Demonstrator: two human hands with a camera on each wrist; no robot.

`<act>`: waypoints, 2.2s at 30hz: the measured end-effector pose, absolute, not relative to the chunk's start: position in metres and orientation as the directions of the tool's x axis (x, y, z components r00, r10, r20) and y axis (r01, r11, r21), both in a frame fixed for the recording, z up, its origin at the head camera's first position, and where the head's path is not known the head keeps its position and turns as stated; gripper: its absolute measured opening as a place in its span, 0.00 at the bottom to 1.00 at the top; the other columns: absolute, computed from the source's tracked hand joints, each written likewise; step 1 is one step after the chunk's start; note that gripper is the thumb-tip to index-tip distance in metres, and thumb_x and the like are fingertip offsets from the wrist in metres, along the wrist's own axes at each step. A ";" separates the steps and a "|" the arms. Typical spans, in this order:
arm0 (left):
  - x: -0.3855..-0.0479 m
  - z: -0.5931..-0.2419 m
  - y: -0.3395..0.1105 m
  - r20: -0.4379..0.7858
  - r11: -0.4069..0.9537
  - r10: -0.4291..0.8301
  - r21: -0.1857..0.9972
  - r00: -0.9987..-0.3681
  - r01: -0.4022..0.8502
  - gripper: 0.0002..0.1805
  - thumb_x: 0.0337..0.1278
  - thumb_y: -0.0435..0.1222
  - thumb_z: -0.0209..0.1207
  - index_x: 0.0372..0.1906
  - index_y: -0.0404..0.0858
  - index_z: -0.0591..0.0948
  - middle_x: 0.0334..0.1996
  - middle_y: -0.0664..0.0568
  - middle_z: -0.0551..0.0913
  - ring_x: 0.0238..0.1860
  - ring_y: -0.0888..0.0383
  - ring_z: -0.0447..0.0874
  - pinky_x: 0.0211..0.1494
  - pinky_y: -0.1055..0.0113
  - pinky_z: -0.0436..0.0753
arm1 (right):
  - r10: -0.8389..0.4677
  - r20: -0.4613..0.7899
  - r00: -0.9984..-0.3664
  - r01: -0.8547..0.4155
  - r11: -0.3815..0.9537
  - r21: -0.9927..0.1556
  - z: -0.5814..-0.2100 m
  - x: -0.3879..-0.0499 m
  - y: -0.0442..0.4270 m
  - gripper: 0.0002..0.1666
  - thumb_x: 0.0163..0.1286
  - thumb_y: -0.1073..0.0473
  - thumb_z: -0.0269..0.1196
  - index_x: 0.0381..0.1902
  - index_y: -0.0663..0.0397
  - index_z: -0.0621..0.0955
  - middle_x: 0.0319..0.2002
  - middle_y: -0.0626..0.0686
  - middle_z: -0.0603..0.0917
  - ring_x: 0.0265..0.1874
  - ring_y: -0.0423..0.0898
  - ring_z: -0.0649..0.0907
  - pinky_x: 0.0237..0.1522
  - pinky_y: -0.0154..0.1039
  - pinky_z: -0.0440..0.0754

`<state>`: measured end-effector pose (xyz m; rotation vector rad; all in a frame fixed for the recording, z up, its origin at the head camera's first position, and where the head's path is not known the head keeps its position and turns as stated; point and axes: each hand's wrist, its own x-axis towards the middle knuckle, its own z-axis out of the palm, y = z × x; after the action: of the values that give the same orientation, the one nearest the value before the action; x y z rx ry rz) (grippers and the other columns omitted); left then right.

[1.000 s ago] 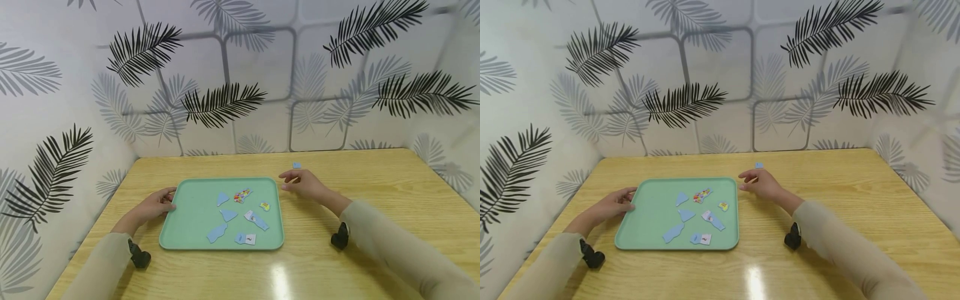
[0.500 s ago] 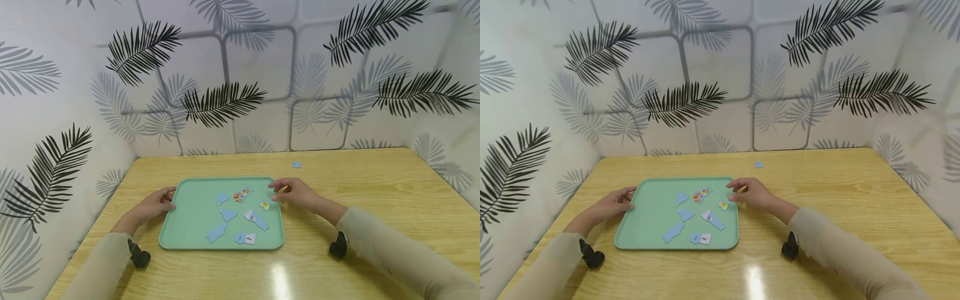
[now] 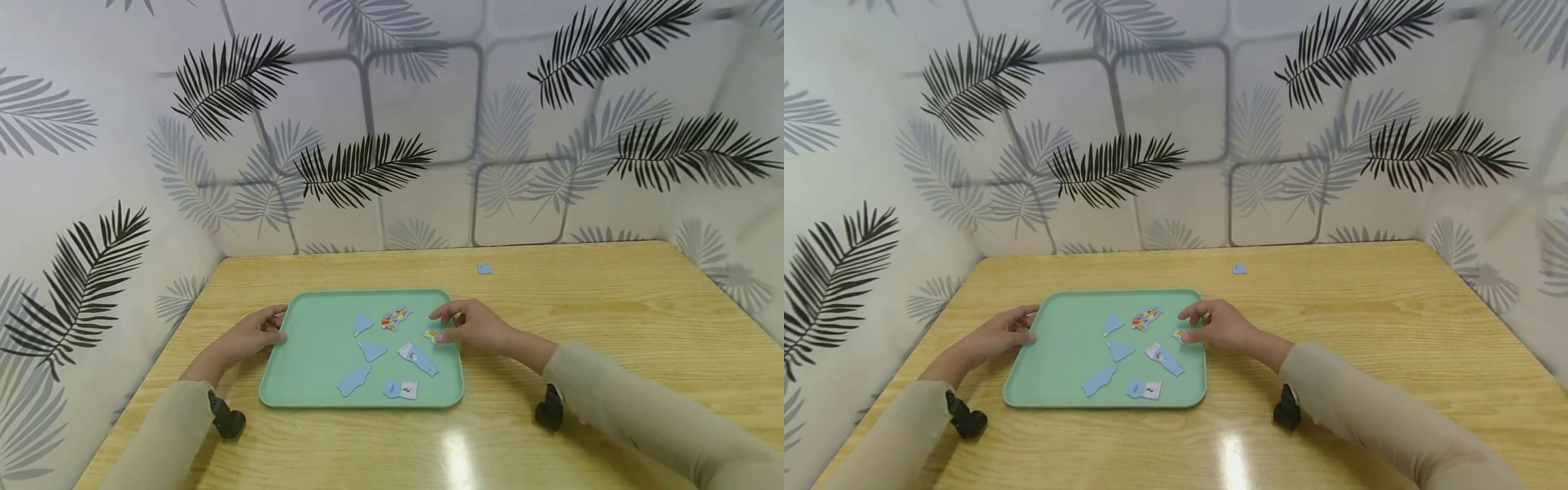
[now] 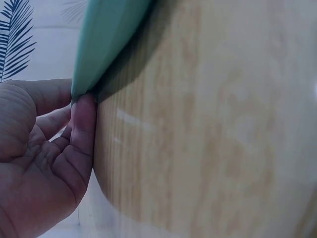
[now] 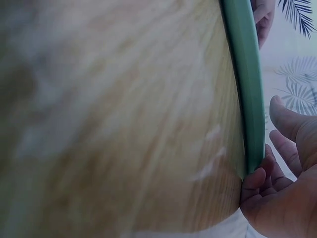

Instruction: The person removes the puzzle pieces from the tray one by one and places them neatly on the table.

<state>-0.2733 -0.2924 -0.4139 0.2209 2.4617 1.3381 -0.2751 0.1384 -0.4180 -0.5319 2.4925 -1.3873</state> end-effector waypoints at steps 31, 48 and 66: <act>-0.277 -0.413 -0.293 -0.219 0.524 0.313 0.851 -0.924 -0.024 0.38 0.67 0.29 0.55 0.75 0.29 0.51 0.48 0.39 0.66 0.43 0.50 0.68 0.41 0.60 0.78 | -0.427 -0.043 -0.903 -0.256 0.617 -0.744 -0.421 -0.275 0.128 0.19 0.55 0.62 0.75 0.46 0.54 0.86 0.35 0.48 0.78 0.38 0.46 0.73 0.43 0.40 0.72; -0.273 -0.414 -0.293 -0.220 0.526 0.304 0.850 -0.927 -0.029 0.36 0.67 0.29 0.55 0.75 0.30 0.53 0.48 0.40 0.66 0.42 0.50 0.67 0.40 0.59 0.78 | -0.465 -0.048 -0.884 -0.258 0.570 -0.780 -0.419 -0.275 0.133 0.17 0.56 0.62 0.74 0.45 0.55 0.86 0.35 0.50 0.77 0.33 0.46 0.72 0.36 0.39 0.72; -0.276 -0.418 -0.295 -0.212 0.532 0.299 0.846 -0.930 -0.021 0.36 0.67 0.29 0.56 0.75 0.30 0.54 0.48 0.39 0.67 0.43 0.50 0.69 0.41 0.60 0.79 | -0.457 -0.009 -0.889 -0.256 0.515 -0.818 -0.406 -0.286 0.159 0.19 0.58 0.65 0.72 0.48 0.60 0.84 0.39 0.54 0.77 0.34 0.48 0.76 0.33 0.36 0.75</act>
<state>-0.2764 -0.2948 -0.4181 0.2304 2.4432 1.3558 -0.2864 0.1588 -0.4057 -0.6064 2.5329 -1.3127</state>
